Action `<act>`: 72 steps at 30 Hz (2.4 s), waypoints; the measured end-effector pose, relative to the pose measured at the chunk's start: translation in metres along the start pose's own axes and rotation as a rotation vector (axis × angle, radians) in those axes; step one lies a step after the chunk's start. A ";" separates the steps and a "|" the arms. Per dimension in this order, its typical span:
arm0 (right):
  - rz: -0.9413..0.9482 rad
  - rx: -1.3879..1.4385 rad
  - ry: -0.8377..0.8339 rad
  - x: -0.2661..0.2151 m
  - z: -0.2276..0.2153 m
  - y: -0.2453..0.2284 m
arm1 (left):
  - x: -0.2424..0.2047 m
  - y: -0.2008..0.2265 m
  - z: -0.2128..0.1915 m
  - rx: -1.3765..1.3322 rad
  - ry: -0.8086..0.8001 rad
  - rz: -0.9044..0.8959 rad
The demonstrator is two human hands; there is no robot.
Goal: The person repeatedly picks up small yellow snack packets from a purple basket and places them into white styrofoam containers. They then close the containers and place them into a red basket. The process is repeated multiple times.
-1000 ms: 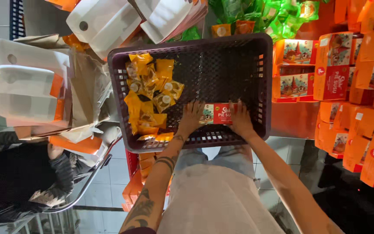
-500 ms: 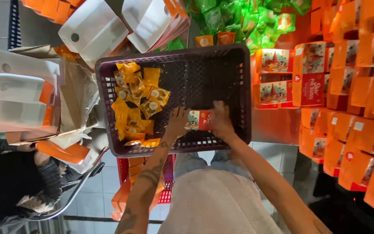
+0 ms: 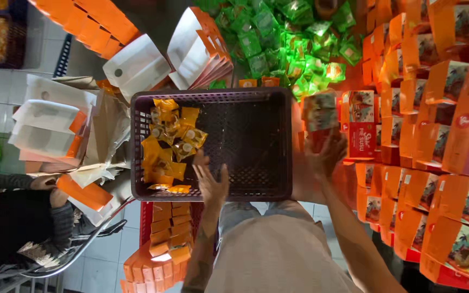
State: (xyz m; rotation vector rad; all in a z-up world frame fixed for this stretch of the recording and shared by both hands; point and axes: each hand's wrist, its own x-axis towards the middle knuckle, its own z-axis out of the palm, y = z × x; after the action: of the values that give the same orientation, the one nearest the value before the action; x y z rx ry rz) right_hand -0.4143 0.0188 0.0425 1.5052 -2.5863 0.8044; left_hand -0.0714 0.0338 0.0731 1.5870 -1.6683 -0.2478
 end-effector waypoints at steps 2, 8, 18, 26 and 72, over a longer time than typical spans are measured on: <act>-0.019 0.016 -0.114 0.002 0.006 0.020 | -0.023 0.017 0.011 0.018 0.031 0.061; -0.105 0.004 -0.200 0.005 0.021 0.039 | -0.071 0.061 0.016 -0.273 -0.282 -0.165; -0.074 -0.014 -0.308 0.022 0.019 0.034 | -0.033 0.064 0.019 -0.310 -0.487 -0.102; -0.074 0.185 -0.086 -0.008 0.003 0.012 | 0.043 0.019 0.023 -0.419 -0.435 -0.249; -0.361 0.716 -0.113 0.014 -0.036 -0.055 | 0.021 0.024 0.057 -1.244 0.198 -1.353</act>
State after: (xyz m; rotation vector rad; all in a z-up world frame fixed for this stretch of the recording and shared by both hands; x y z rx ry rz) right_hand -0.3845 0.0022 0.0999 2.1400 -2.0632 1.7365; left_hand -0.1246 -0.0020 0.0594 1.3017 0.1309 -1.3903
